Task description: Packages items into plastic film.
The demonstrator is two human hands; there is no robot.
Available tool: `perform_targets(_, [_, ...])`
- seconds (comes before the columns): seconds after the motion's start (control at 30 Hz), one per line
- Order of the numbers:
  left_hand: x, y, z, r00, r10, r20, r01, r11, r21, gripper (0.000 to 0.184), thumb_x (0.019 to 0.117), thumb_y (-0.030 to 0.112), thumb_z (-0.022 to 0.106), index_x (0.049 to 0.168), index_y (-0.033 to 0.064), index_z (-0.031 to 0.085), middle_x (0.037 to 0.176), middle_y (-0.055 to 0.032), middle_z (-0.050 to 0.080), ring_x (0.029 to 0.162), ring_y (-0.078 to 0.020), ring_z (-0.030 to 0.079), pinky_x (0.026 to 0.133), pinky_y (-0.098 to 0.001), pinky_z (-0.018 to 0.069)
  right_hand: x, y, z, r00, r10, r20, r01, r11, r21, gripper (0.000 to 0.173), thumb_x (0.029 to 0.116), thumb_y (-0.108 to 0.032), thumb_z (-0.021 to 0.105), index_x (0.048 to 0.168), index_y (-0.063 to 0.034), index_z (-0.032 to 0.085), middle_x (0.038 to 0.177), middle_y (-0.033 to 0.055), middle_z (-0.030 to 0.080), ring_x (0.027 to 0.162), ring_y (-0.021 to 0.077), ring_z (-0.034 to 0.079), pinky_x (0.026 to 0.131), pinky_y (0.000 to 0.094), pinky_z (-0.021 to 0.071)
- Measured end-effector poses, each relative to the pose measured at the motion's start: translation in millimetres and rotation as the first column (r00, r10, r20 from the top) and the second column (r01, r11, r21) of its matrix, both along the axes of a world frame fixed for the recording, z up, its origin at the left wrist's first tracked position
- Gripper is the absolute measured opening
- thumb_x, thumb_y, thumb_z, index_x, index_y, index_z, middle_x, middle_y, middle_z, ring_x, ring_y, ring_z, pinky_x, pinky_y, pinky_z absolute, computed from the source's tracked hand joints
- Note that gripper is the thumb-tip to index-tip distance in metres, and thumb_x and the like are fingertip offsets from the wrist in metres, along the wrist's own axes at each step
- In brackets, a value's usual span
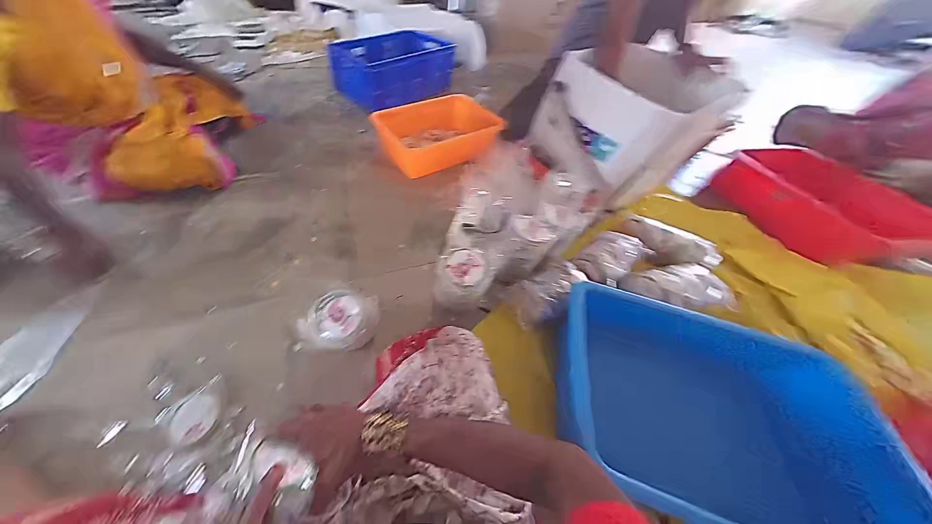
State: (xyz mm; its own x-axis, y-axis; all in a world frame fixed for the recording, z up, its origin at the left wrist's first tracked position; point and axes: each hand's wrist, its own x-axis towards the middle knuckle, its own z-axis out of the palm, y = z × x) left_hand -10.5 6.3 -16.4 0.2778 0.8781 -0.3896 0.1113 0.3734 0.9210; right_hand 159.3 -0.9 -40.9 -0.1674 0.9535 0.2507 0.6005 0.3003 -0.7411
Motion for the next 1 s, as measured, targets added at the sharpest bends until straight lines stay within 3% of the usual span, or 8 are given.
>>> perform_targets(0.13, [0.4,1.0,18.6,0.990,-0.135,-0.042,0.139,0.982,0.130,0.059,0.1057,0.040,0.048,0.139,-0.0091,0.050,0.130,-0.0180,0.063,0.120,-0.0191,0.062,0.106,-0.0381,0.0495,30.8,12.1,6.0,0.820,0.044,-0.571,-0.258,0.918,-0.300,0.109,0.0623,-0.014,0.092,0.154,0.0057,0.035,0.142,0.0177,0.059,0.126,0.0177,0.061,0.109,0.0356,0.0500])
perform_targets(0.2, [2.1,24.6,15.3,0.958,-0.282,-0.042,0.283,0.919,0.274,0.054,0.1069,0.044,0.042,0.119,-0.0048,0.063,0.106,-0.0075,0.070,0.100,-0.0110,0.065,0.096,-0.0323,0.0530,37.7,10.5,5.3,0.668,-0.217,-0.712,-0.272,0.819,-0.505,0.077,0.0713,0.001,0.080,0.141,0.0013,0.047,0.113,0.0058,0.072,0.099,0.0082,0.071,0.090,0.0276,0.0598])
perform_targets(0.33, [-24.0,80.5,-11.0,0.908,-0.141,-0.395,0.283,0.900,0.330,0.047,0.1048,0.036,0.053,0.132,-0.0010,0.061,0.129,-0.0174,0.065,0.120,-0.0226,0.062,0.104,-0.0405,0.0492,42.3,12.3,4.5,0.532,-0.574,-0.622,-0.180,0.642,-0.746,0.033,0.0835,-0.010,0.065,0.114,-0.0038,0.056,0.084,0.0003,0.071,0.075,0.0079,0.070,0.071,0.0277,0.0608])
perform_targets(0.43, [-49.9,129.1,-44.4,0.749,-0.006,-0.662,0.248,0.930,0.271,0.072,0.0998,0.045,0.060,0.152,-0.0009,0.042,0.159,-0.0298,0.033,0.150,-0.0419,0.030,0.122,-0.0518,0.0278,42.6,16.0,6.5,0.538,-0.601,-0.590,-0.171,0.608,-0.775,0.054,0.0816,-0.014,0.067,0.131,-0.0021,0.048,0.097,0.0036,0.069,0.085,0.0092,0.069,0.076,0.0288,0.0602])
perform_targets(0.53, [-66.8,167.8,-73.3,0.630,0.026,-0.776,0.186,0.965,0.184,0.087,0.0990,0.053,0.058,0.160,-0.0013,0.025,0.165,-0.0324,0.014,0.155,-0.0460,0.010,0.125,-0.0565,0.0131,40.3,20.9,2.5,0.557,-0.607,-0.567,-0.189,0.572,-0.798,0.076,0.0781,-0.018,0.071,0.144,-0.0029,0.038,0.106,0.0057,0.067,0.090,0.0088,0.068,0.079,0.0281,0.0594])
perform_targets(0.7, [-58.7,211.4,-93.3,0.544,0.151,-0.825,0.039,0.978,0.205,0.092,0.0937,0.043,0.070,0.160,-0.0006,0.023,0.162,-0.0286,0.026,0.151,-0.0436,0.024,0.122,-0.0627,0.0171,37.4,32.2,-8.7,0.560,-0.576,-0.596,-0.217,0.592,-0.776,0.096,0.0634,-0.023,0.082,0.146,-0.0058,0.037,0.115,0.0036,0.067,0.100,0.0075,0.069,0.086,0.0262,0.0592])
perform_targets(0.87, [-56.8,233.0,-86.0,0.661,0.178,-0.729,-0.106,0.984,0.145,0.102,0.0852,0.021,0.082,0.161,0.0009,0.016,0.159,-0.0292,0.032,0.146,-0.0455,0.034,0.118,-0.0638,0.0268,31.3,44.6,-16.9,0.564,-0.547,-0.619,-0.271,0.585,-0.764,0.099,0.0631,-0.020,0.084,0.149,-0.0058,0.035,0.122,0.0052,0.066,0.106,0.0098,0.068,0.089,0.0274,0.0590])
perform_targets(1.0, [-64.1,223.6,-75.1,0.738,0.284,-0.613,-0.219,0.959,0.181,0.050,0.0981,0.024,0.068,0.141,0.0038,0.053,0.132,-0.0276,0.060,0.123,-0.0439,0.057,0.103,-0.0633,0.0435,32.1,45.9,-17.1,0.491,-0.579,-0.651,-0.309,0.584,-0.751,0.088,0.0681,-0.016,0.081,0.144,-0.0059,0.038,0.111,0.0055,0.069,0.097,0.0114,0.071,0.083,0.0289,0.0610])
